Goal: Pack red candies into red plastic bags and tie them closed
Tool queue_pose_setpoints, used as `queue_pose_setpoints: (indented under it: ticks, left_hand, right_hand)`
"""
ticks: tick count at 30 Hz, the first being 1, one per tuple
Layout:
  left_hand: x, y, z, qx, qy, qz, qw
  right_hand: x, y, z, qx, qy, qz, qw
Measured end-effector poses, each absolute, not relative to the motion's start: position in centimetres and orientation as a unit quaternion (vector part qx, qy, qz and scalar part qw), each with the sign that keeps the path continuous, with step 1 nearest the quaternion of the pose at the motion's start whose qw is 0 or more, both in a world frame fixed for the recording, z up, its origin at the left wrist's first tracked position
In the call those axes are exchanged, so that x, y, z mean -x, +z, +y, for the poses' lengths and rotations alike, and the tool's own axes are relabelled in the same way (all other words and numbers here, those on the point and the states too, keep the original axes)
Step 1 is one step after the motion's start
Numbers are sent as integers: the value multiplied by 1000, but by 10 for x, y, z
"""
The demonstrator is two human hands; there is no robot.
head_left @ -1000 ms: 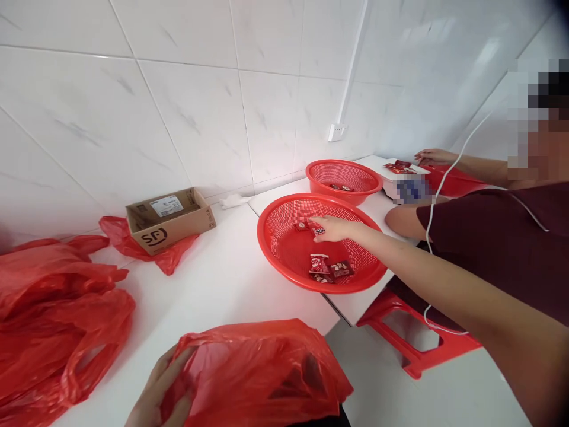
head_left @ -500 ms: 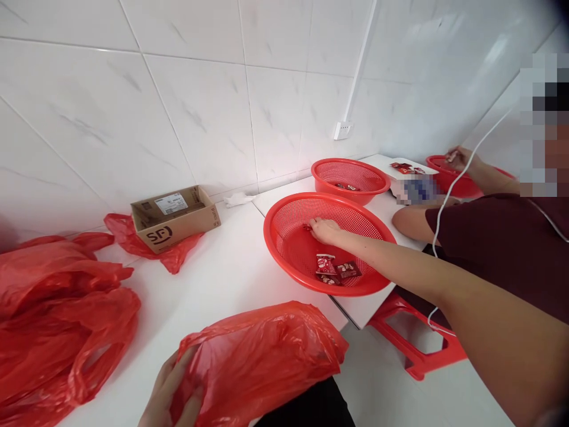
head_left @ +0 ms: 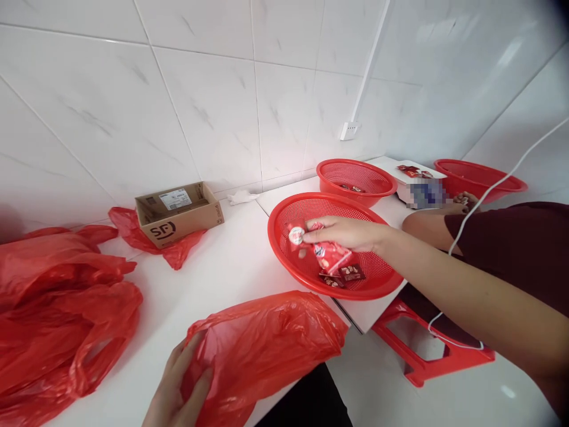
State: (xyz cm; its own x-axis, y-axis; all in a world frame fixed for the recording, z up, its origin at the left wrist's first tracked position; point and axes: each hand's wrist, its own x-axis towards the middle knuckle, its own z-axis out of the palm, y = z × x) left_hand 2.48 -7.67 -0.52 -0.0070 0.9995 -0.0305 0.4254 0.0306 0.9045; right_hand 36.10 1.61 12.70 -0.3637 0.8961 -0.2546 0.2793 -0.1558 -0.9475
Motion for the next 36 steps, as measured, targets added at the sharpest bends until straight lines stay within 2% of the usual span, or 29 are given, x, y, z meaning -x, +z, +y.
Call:
queue_pose_setpoints:
  ticks: [3, 5, 7, 10, 13, 16, 19, 21, 25, 30, 32, 34, 36]
  left_hand:
    - [-34, -3, -72, -605, 368, 594, 381]
    - [-36, -4, -68, -620, 351, 588, 382]
    - [-37, -7, -65, -631, 337, 583, 384]
    - [-38, -9, -64, -630, 341, 581, 386]
    - [-38, -8, -67, -616, 359, 587, 383]
    - [-36, -7, -69, -621, 354, 584, 384]
    - [-33, -10, -70, -631, 342, 577, 390]
    - [-32, -10, -70, -627, 344, 582, 388]
    - [-35, -6, -73, -625, 344, 583, 388]
    - [-39, 4, -76, -627, 345, 584, 383]
    - [-38, 6, -76, -636, 340, 579, 382]
    - [-35, 6, -77, -640, 337, 579, 376]
    - [-31, 5, -79, -636, 343, 586, 367]
  right_hand:
    - [-316, 125, -14, 449, 598, -630, 209]
    - [-294, 111, -24, 461, 559, -672, 158]
    - [-282, 94, -28, 478, 521, -691, 148]
    - [-278, 77, -27, 470, 543, -658, 227]
    - [-280, 74, -28, 433, 649, -541, 314]
    - [-281, 73, -31, 421, 723, -425, 345]
    - [-279, 67, -33, 426, 717, -430, 346]
    - [-276, 63, -36, 439, 673, -503, 317]
    - [-273, 70, -46, 489, 469, -693, 246]
    - [-304, 106, -39, 517, 379, -719, 268]
    - [-333, 111, -25, 574, 299, -721, 248]
    - [-367, 103, -12, 644, 215, -721, 140]
    - [-398, 85, -3, 685, 197, -701, -14]
